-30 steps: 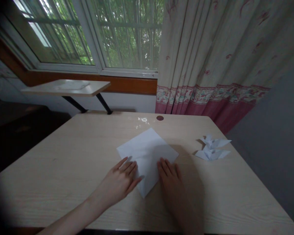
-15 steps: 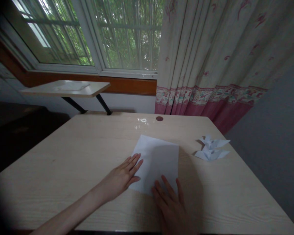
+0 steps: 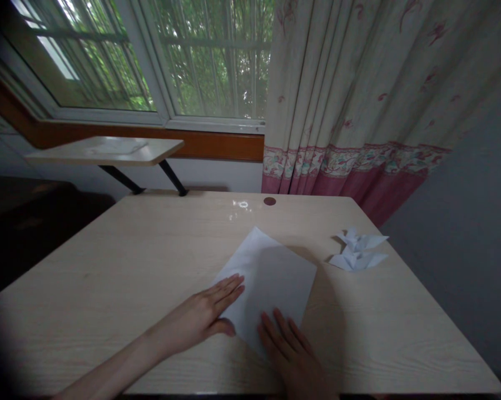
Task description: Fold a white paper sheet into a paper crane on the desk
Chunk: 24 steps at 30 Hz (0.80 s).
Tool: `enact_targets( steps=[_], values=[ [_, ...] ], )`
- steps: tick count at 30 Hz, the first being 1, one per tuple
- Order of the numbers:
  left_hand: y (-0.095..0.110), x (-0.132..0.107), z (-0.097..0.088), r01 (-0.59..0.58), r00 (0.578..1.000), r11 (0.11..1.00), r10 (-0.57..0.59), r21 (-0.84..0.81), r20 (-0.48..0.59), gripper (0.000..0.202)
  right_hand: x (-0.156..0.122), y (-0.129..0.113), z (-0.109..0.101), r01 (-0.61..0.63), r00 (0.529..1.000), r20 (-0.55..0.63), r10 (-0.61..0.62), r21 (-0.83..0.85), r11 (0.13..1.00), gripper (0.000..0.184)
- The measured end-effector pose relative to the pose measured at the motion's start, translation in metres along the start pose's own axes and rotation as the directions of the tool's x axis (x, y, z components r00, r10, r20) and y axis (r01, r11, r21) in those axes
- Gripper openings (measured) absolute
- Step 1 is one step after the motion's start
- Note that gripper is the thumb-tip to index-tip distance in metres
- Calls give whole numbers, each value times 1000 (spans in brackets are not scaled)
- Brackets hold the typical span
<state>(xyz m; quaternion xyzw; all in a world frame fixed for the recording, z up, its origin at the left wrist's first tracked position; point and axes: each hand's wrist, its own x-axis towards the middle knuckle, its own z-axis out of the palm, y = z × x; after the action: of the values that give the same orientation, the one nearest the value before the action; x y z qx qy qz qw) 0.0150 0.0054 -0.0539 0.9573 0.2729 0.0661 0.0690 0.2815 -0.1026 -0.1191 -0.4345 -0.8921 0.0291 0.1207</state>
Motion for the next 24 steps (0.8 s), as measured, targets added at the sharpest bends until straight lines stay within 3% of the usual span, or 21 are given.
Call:
enact_targets(
  steps=[4,9,14,17,20,24],
  values=[
    [-4,0,-3,-43,999,999,43,5,4,69,-6,2,10,-5,1000,0,5,-23,1000,90],
    [-4,0,2,-95,994,995,97,39,-55,63,-8,0,-2,20,999,46,-19,-18,1000,81],
    [-1,-1,-6,-76,995,997,78,-32,59,73,-11,-11,-9,-32,998,55,34,-33,999,74],
    [0,-3,-10,-58,995,994,65,-90,75,76,-11,-12,-16,-82,992,102,78,37,996,74],
    [-1,-4,-13,-66,995,986,77,-153,67,84,-8,-6,-29,-38,987,158,9,186,982,74],
    [-3,-4,-14,-39,998,967,52,-252,45,84,-1,1,-43,-161,987,36,158,318,934,49]
  ],
)
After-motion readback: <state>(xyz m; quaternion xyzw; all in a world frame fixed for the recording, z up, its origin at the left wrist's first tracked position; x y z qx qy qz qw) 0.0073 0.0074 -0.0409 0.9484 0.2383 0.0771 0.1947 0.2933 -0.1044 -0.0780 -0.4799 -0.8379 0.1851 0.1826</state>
